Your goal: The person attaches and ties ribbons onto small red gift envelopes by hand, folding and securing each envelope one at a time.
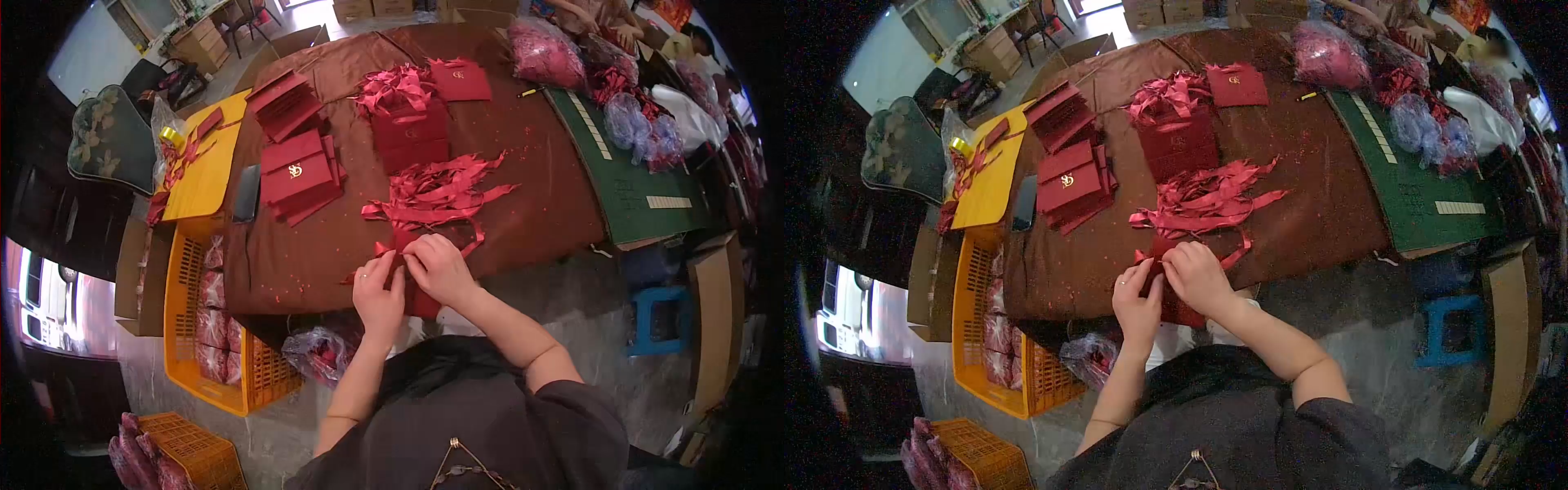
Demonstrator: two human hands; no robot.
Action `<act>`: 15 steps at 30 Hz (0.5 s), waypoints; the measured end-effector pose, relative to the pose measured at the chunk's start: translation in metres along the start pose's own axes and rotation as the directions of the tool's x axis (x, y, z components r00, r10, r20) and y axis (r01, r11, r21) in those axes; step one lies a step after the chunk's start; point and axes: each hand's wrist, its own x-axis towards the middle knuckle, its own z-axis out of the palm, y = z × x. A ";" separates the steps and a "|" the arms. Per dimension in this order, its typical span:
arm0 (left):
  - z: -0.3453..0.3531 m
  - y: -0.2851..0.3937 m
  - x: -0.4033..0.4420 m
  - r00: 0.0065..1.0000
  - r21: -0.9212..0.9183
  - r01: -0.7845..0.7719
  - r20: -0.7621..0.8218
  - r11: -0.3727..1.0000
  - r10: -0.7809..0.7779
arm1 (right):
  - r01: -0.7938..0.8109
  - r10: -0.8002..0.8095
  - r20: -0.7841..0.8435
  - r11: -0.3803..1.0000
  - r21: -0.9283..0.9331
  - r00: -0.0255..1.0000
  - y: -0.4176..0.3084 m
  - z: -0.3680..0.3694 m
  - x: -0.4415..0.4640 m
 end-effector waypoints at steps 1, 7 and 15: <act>-0.001 0.001 0.000 1.000 0.000 -0.002 0.001 1.000 0.002 | -0.001 0.001 -0.002 1.000 -0.001 1.000 0.000 -0.001 0.001; -0.004 0.004 -0.006 0.998 0.018 -0.048 0.052 0.999 0.047 | -0.082 0.076 0.056 0.990 0.112 0.996 -0.001 -0.001 -0.001; -0.006 0.010 -0.015 0.994 0.059 -0.107 0.010 0.993 0.106 | 0.059 -0.059 -0.013 0.998 0.021 0.998 -0.010 0.002 -0.008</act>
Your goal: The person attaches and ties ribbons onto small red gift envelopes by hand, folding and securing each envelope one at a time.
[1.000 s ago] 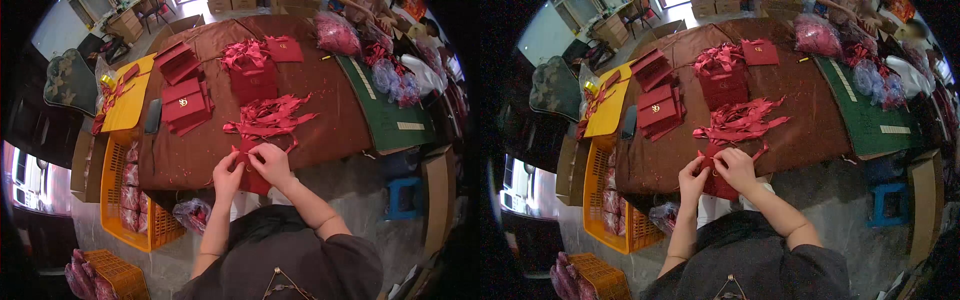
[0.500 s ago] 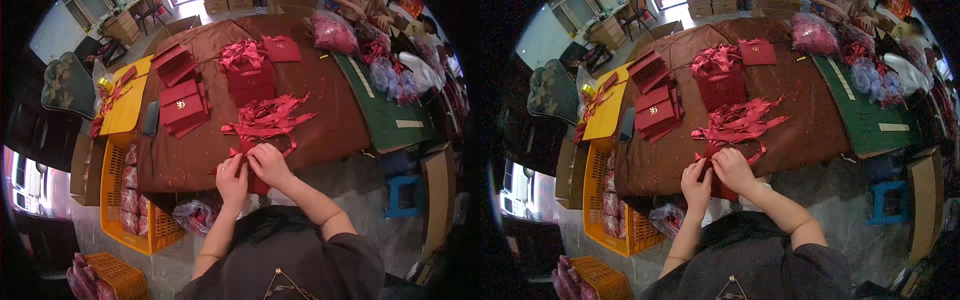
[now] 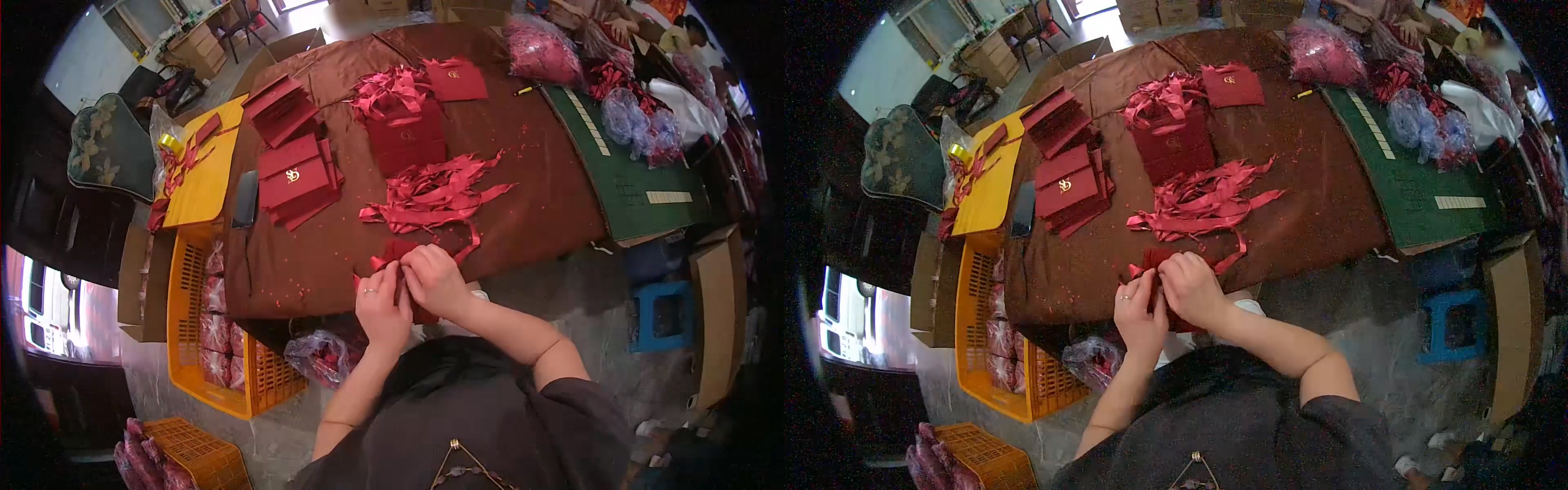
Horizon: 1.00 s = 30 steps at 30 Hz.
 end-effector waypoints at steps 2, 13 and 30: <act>-0.002 0.003 -0.004 1.000 0.052 -0.018 0.001 0.998 0.018 | -0.013 0.013 -0.007 1.000 0.019 1.000 -0.003 -0.001 0.001; -0.016 -0.023 0.025 0.762 -0.613 0.648 0.507 0.452 -0.404 | -0.116 0.110 0.045 0.978 0.175 0.993 0.005 -0.016 0.008; -0.007 -0.023 0.015 0.991 -0.267 -0.008 -0.133 0.964 -0.029 | -0.335 0.275 0.229 0.897 0.289 0.934 0.046 -0.024 0.019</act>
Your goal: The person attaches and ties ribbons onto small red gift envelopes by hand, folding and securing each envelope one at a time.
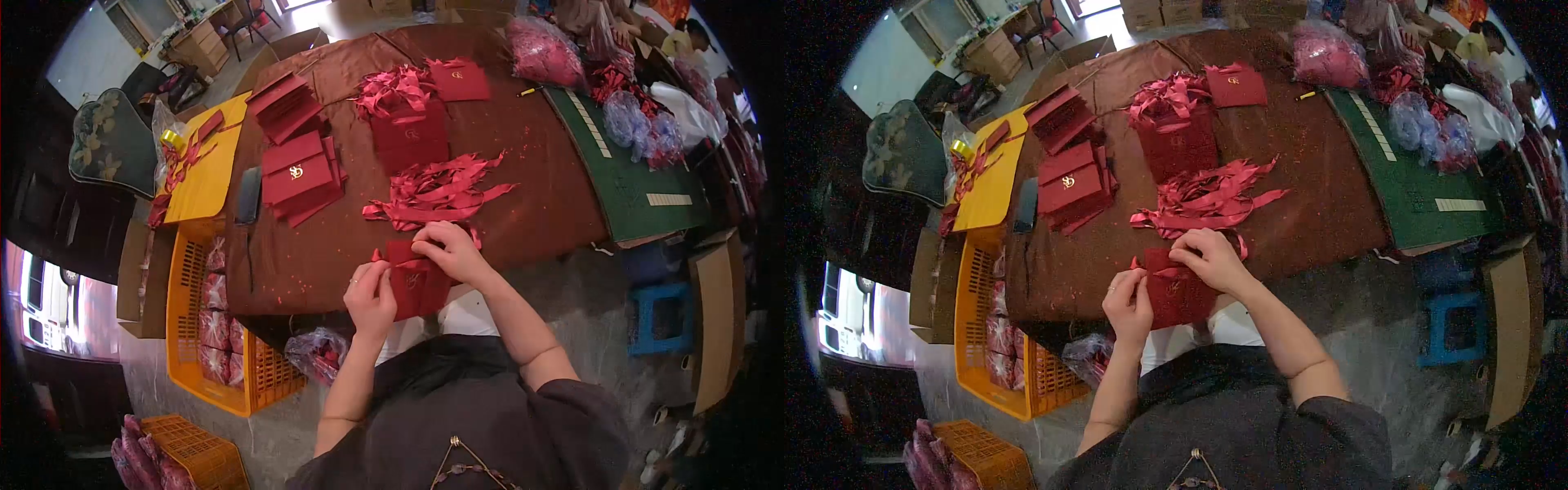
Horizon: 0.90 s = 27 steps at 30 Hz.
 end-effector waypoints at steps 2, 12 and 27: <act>-0.009 -0.017 -0.001 0.992 0.057 0.066 -0.107 0.996 -0.060 | -0.106 0.109 -0.047 0.992 0.063 0.993 0.008 -0.002 0.002; -0.019 -0.030 0.008 0.986 0.417 0.116 -0.159 0.902 -0.054 | -0.028 -0.005 -0.204 0.987 -0.155 0.979 0.036 0.002 0.015; 0.018 -0.016 -0.042 0.966 0.547 0.127 0.119 0.827 -0.227 | -0.496 0.325 -0.383 0.674 -0.547 0.865 0.045 -0.039 -0.027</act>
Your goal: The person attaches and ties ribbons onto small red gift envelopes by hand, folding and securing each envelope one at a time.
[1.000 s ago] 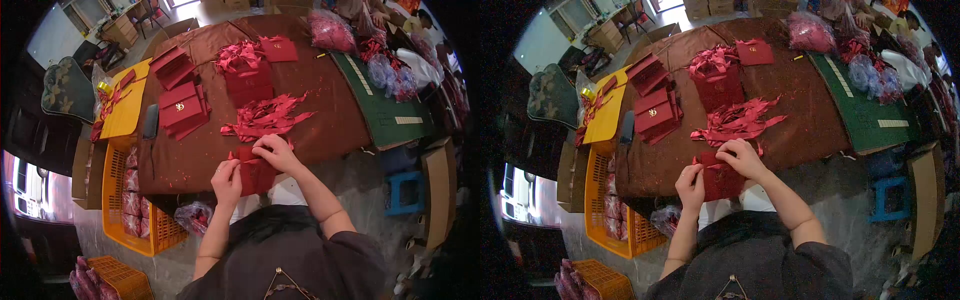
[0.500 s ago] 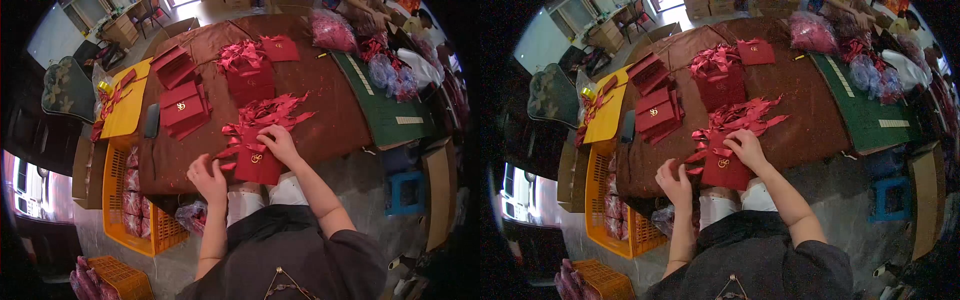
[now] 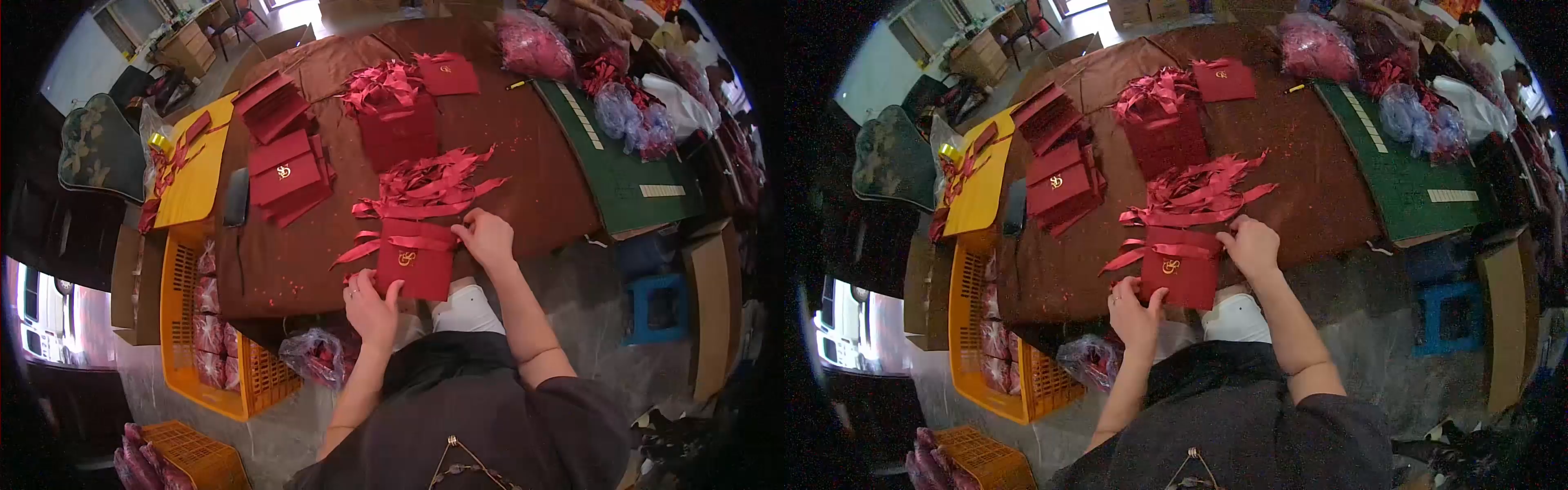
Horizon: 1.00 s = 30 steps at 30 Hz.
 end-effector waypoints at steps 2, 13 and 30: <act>0.001 0.001 -0.001 0.999 -0.034 0.052 0.013 0.998 -0.051 | 0.119 -0.118 -0.114 0.993 -0.002 0.986 0.008 0.012 0.003; 0.006 0.007 -0.002 0.994 -0.091 0.052 -0.093 0.994 -0.061 | 0.524 -0.430 -0.301 0.674 0.520 0.852 -0.067 -0.004 -0.044; 0.021 -0.043 0.009 0.963 -0.562 0.270 0.179 0.782 -0.204 | 0.593 -0.580 -0.177 0.683 0.427 0.795 -0.079 0.051 -0.062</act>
